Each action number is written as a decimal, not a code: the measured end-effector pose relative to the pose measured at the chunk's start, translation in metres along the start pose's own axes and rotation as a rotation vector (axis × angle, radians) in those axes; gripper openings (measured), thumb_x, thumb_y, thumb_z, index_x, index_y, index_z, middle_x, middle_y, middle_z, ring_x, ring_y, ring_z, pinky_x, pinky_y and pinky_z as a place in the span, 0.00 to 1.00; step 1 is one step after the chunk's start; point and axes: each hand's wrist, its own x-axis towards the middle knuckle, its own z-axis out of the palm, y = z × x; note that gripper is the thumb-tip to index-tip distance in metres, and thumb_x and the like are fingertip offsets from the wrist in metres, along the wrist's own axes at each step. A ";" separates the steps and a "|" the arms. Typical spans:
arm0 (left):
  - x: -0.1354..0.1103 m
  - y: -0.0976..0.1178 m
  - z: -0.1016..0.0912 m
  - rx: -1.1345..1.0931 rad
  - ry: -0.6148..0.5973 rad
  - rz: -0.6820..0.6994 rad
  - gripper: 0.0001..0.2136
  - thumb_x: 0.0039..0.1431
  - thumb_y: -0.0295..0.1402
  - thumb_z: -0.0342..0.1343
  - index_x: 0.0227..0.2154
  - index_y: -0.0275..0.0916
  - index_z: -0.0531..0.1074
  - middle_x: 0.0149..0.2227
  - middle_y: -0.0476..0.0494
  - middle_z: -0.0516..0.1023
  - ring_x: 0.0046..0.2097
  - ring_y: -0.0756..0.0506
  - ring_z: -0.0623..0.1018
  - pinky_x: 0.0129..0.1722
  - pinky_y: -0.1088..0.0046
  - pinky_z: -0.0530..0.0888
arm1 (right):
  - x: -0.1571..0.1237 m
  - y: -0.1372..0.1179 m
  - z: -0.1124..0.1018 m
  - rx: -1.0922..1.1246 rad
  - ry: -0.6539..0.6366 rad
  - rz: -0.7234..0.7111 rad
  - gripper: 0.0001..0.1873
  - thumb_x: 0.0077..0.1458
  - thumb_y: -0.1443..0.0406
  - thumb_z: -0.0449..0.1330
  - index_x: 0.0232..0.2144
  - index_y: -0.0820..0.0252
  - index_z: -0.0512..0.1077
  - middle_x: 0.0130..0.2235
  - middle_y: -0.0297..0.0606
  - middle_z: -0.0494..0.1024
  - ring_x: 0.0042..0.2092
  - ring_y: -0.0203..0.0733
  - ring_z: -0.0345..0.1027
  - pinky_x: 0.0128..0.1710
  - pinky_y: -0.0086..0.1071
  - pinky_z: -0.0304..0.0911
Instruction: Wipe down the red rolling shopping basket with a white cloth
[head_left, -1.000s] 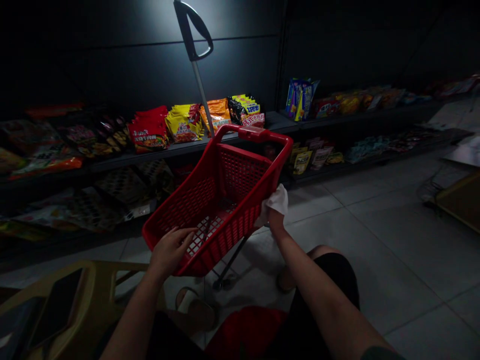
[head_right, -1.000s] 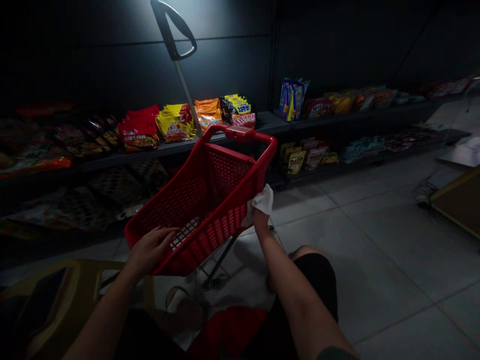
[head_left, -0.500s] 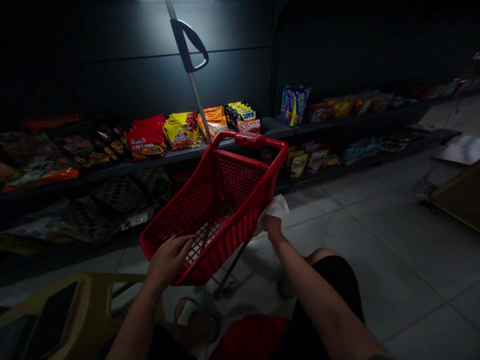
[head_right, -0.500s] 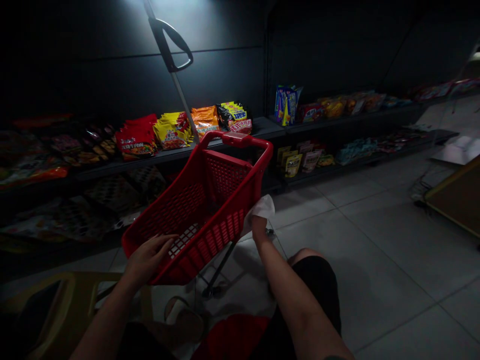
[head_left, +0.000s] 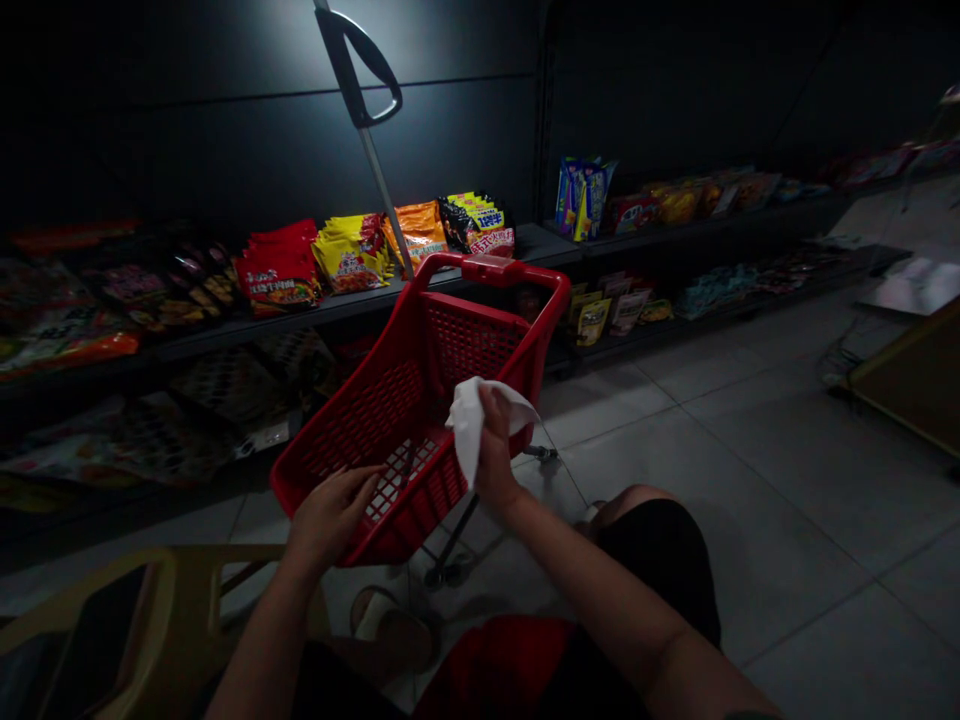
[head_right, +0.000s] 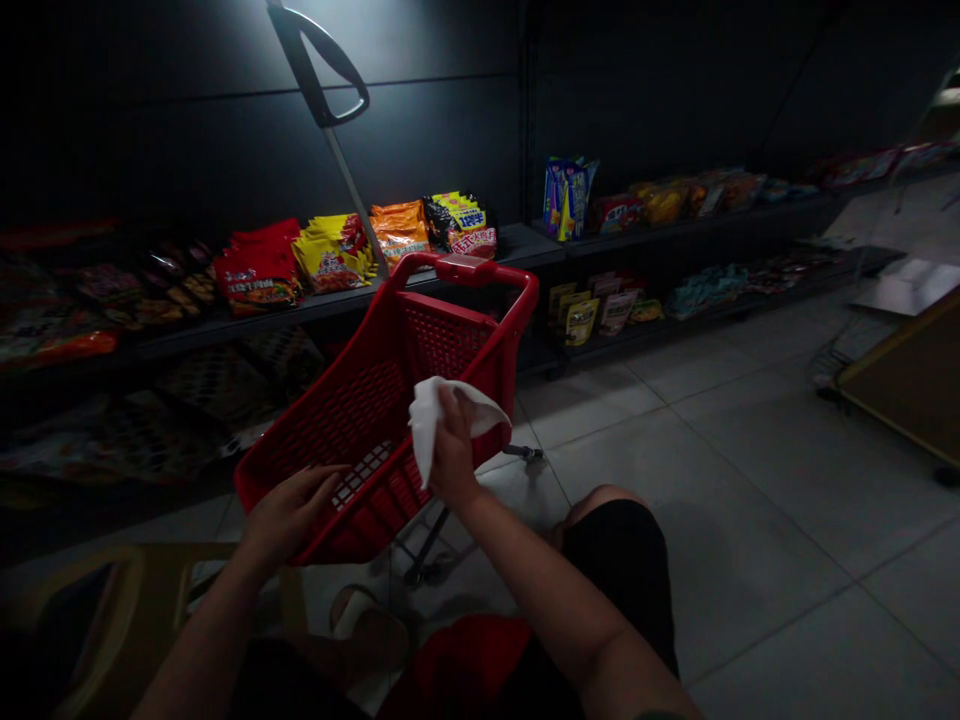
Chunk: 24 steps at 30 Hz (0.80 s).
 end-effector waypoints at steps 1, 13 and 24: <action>0.000 0.000 -0.001 -0.004 -0.002 0.002 0.22 0.65 0.51 0.46 0.50 0.48 0.78 0.50 0.48 0.82 0.53 0.42 0.78 0.55 0.65 0.72 | -0.004 -0.003 0.000 -0.045 -0.030 -0.068 0.20 0.61 0.65 0.60 0.56 0.55 0.74 0.69 0.38 0.60 0.73 0.53 0.42 0.70 0.54 0.48; 0.000 -0.005 0.001 -0.019 0.018 0.015 0.21 0.66 0.50 0.46 0.50 0.48 0.78 0.50 0.48 0.82 0.53 0.42 0.78 0.54 0.67 0.72 | 0.049 0.022 -0.033 -0.229 0.261 -0.109 0.16 0.66 0.65 0.53 0.51 0.55 0.76 0.71 0.41 0.55 0.72 0.49 0.43 0.71 0.51 0.45; 0.001 -0.008 -0.004 0.010 -0.022 -0.003 0.22 0.66 0.50 0.45 0.50 0.48 0.78 0.51 0.47 0.81 0.52 0.42 0.78 0.53 0.67 0.73 | 0.039 0.040 -0.040 -0.129 0.301 0.027 0.24 0.62 0.62 0.57 0.59 0.53 0.67 0.68 0.44 0.57 0.69 0.49 0.49 0.69 0.49 0.48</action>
